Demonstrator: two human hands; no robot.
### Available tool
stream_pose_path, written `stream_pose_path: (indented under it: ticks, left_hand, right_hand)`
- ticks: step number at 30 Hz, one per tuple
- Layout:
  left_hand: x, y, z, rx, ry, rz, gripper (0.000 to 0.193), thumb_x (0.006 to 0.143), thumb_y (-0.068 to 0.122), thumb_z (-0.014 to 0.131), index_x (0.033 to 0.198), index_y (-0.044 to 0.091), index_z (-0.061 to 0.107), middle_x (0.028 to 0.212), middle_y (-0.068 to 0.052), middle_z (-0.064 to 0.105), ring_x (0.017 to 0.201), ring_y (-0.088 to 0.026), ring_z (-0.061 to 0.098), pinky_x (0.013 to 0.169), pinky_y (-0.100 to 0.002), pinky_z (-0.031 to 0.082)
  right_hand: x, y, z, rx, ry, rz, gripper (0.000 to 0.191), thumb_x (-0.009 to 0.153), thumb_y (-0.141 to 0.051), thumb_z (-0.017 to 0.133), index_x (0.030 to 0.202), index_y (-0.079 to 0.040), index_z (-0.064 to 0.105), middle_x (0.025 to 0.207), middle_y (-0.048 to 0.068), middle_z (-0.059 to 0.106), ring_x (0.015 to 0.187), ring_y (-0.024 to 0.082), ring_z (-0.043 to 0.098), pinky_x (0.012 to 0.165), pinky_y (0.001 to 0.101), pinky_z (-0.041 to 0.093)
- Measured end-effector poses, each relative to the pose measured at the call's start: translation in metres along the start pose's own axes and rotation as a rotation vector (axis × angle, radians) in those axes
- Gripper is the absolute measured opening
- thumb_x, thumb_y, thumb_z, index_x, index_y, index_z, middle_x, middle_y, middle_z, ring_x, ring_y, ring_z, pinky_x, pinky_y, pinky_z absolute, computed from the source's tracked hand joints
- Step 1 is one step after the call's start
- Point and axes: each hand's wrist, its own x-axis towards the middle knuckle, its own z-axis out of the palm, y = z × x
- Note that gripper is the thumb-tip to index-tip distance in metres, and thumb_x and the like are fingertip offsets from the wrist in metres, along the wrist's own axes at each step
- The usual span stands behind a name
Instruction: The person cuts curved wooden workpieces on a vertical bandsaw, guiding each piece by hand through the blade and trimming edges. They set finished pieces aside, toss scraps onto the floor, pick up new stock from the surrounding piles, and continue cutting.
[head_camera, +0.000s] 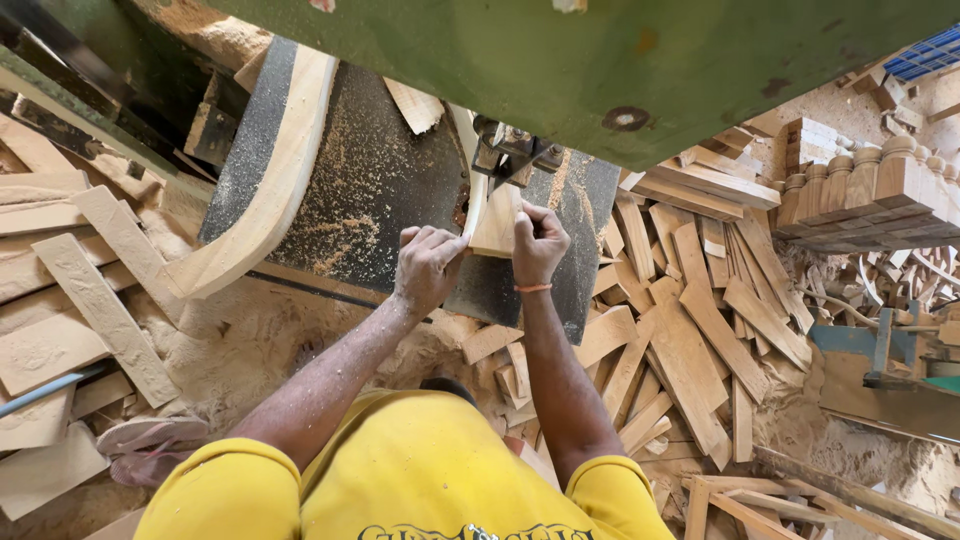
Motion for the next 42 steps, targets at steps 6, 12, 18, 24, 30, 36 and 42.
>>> stream_pose_path:
  ticks: [6, 12, 18, 24, 30, 36, 42]
  left_hand:
    - [0.006, 0.008, -0.006, -0.023, 0.046, 0.002, 0.017, 0.091, 0.011, 0.077, 0.107, 0.008, 0.077, 0.092, -0.001, 0.075, 0.09, -0.018, 0.069, 0.09, -0.037, 0.041]
    - [0.01, 0.009, -0.005, -0.029, 0.059, -0.024, 0.016, 0.091, 0.012, 0.079, 0.106, 0.008, 0.077, 0.094, -0.001, 0.076, 0.092, -0.018, 0.069, 0.09, -0.037, 0.042]
    - [0.01, 0.008, 0.0, -0.018, 0.088, -0.025, 0.016, 0.09, 0.012, 0.078, 0.106, 0.008, 0.077, 0.094, -0.001, 0.076, 0.092, -0.018, 0.069, 0.089, -0.037, 0.041]
    - [0.009, 0.003, 0.01, 0.003, 0.108, -0.032, 0.012, 0.092, 0.015, 0.078, 0.104, 0.01, 0.078, 0.091, 0.001, 0.075, 0.088, -0.017, 0.068, 0.089, -0.037, 0.042]
    - [0.008, -0.003, 0.012, 0.007, 0.046, -0.052, 0.011, 0.096, 0.013, 0.076, 0.106, 0.008, 0.078, 0.09, -0.001, 0.075, 0.08, -0.015, 0.066, 0.084, -0.036, 0.041]
    - [0.009, 0.005, 0.003, -0.024, 0.119, -0.049, 0.015, 0.093, 0.012, 0.076, 0.107, 0.008, 0.077, 0.093, -0.002, 0.075, 0.089, -0.018, 0.068, 0.088, -0.037, 0.041]
    - [0.014, 0.008, -0.002, -0.022, 0.116, -0.037, 0.017, 0.093, 0.01, 0.076, 0.109, 0.008, 0.077, 0.094, 0.0, 0.075, 0.09, -0.018, 0.068, 0.089, -0.037, 0.041]
  right_hand:
    - [0.002, -0.005, 0.003, 0.015, -0.01, -0.004, 0.016, 0.093, -0.005, 0.068, 0.104, 0.003, 0.077, 0.09, 0.002, 0.074, 0.077, 0.003, 0.063, 0.069, 0.0191, 0.053]
    - [0.007, -0.008, 0.006, 0.052, -0.006, 0.055, 0.016, 0.093, -0.004, 0.068, 0.103, 0.002, 0.077, 0.088, 0.002, 0.074, 0.074, 0.003, 0.062, 0.065, 0.0191, 0.052]
    - [0.013, -0.004, 0.006, 0.014, -0.012, 0.004, 0.015, 0.092, -0.005, 0.068, 0.102, 0.001, 0.077, 0.087, 0.002, 0.074, 0.074, 0.003, 0.063, 0.066, 0.0199, 0.053]
    - [0.022, 0.0, 0.007, -0.028, -0.011, 0.037, 0.016, 0.089, -0.01, 0.068, 0.098, 0.0, 0.077, 0.082, 0.003, 0.074, 0.069, 0.005, 0.063, 0.06, 0.021, 0.054]
    - [0.017, 0.0, 0.007, -0.169, 0.008, 0.019, 0.015, 0.09, -0.009, 0.069, 0.099, -0.001, 0.078, 0.082, 0.002, 0.071, 0.066, 0.003, 0.06, 0.055, 0.0187, 0.051]
    - [0.012, 0.0, 0.011, 0.008, 0.012, 0.039, 0.014, 0.091, -0.008, 0.069, 0.1, 0.0, 0.076, 0.084, 0.0, 0.072, 0.07, 0.003, 0.062, 0.061, 0.0186, 0.051]
    - [0.016, 0.002, 0.014, 0.005, 0.019, 0.029, 0.014, 0.092, -0.007, 0.069, 0.101, 0.001, 0.077, 0.086, 0.002, 0.073, 0.072, 0.003, 0.062, 0.064, 0.0189, 0.051]
